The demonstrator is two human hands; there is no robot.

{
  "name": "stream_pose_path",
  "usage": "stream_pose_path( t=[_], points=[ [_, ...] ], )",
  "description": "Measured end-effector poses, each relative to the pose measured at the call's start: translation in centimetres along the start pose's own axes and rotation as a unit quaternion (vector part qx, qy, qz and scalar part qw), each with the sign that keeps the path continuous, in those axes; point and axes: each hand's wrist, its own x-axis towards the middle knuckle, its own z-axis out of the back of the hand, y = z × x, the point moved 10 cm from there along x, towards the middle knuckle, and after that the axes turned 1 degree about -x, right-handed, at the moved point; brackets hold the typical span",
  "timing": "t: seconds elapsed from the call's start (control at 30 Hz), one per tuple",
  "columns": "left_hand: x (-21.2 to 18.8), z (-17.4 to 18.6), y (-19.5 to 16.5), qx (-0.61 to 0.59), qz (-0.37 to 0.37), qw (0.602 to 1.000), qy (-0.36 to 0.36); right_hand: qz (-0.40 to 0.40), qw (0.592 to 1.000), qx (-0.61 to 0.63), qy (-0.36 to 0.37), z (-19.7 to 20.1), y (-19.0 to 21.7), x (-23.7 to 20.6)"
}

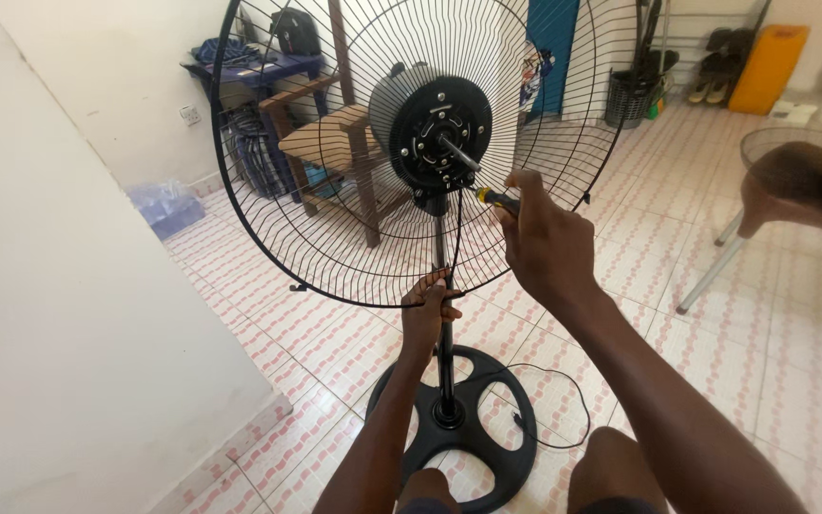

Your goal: The person services a standing electric fan. They hold the fan grille, use a screwdriver on the motor housing at the rear of the fan, pick up small fasteners from a table, and repeatedly work on the hub with the screwdriver while steadying the fan with the other hand.

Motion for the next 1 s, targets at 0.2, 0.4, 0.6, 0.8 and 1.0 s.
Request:
stream_pose_path(
  t=[0.2, 0.4, 0.6, 0.8, 1.0],
  points=[
    [-0.3, 0.1, -0.7, 0.011, -0.005, 1.0, 0.001, -0.119, 0.991, -0.023, 0.065, -1.3, -2.1, 0.5],
    [-0.3, -0.6, -1.1, 0.018, -0.025, 0.999, 0.01, -0.035, 0.996, -0.038, 0.07, -0.5, -1.6, 0.3],
    [-0.4, -0.4, -1.3, 0.016, -0.032, 0.999, 0.006, -0.224, 0.965, 0.023, 0.134, -2.2, -4.4, -0.1],
    [-0.4, -0.2, -1.0, 0.0, -0.013, 1.0, 0.004, 0.07, 0.997, 0.02, -0.029, 1.4, 1.3, 1.3],
    [-0.4, -0.4, -1.1, -0.021, -0.01, 1.0, 0.001, -0.196, 0.962, 0.155, 0.107, -4.5, -4.9, 1.2]
  ],
)
